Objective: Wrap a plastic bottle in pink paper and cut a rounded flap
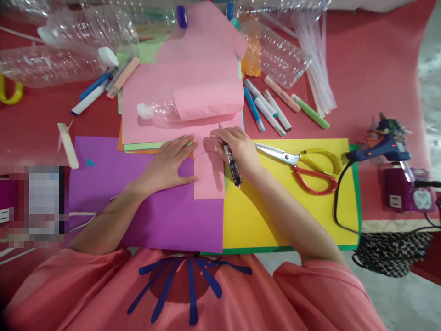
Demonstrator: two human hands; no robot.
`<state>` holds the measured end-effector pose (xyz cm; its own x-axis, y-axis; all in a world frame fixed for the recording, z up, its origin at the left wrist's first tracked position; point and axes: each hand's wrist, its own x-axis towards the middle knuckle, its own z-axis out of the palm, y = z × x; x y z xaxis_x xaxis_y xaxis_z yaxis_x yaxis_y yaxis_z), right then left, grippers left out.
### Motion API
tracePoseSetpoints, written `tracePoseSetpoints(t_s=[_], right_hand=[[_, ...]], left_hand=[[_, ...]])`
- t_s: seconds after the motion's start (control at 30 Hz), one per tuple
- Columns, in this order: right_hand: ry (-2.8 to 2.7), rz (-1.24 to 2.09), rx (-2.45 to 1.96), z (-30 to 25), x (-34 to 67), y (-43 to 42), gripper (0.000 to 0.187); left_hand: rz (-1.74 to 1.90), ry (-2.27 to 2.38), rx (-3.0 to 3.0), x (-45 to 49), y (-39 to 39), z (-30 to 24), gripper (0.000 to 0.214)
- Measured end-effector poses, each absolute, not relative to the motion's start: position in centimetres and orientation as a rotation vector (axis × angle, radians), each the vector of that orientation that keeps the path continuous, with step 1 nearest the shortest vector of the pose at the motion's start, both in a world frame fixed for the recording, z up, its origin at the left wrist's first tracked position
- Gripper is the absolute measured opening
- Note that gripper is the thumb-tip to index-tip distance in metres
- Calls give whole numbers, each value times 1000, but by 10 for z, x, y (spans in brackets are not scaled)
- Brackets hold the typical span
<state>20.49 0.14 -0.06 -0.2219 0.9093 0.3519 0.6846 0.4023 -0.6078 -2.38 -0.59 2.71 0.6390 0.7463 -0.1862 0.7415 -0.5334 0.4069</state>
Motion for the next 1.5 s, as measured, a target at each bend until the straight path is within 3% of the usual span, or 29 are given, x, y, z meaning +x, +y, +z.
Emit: tracePoseSetpoints(t_s=[0.2, 0.37, 0.5, 0.73, 0.87, 1.0, 1.13, 1.37, 1.5], right_hand=[[-1866, 586, -1265, 2, 206, 2, 29], [-1516, 851, -1225, 10, 205, 3, 21], [-1252, 1002, -1174, 15, 200, 4, 28], [-1079, 1080, -1030, 19, 196, 4, 25], [-1035, 1134, -1033, 16, 198, 6, 32], [-1133, 1289, -1125, 15, 197, 0, 16], [-1257, 1339, -1152, 21, 190, -10, 20], [-1539, 1086, -1219, 20, 189, -9, 23], [-1893, 911, -1281, 19, 203, -9, 19]], left_hand=[[222, 1118, 2225, -25, -5, 18, 87], [701, 999, 1426, -21, -8, 15, 105], [537, 946, 897, -14, -16, 25, 77], [400, 961, 587, -7, -25, 26, 40], [463, 992, 582, -4, -28, 24, 31], [482, 997, 594, -2, -30, 23, 30], [448, 953, 580, -1, -30, 26, 32], [598, 965, 598, 1, -28, 36, 25], [774, 1206, 585, -3, -25, 26, 17]])
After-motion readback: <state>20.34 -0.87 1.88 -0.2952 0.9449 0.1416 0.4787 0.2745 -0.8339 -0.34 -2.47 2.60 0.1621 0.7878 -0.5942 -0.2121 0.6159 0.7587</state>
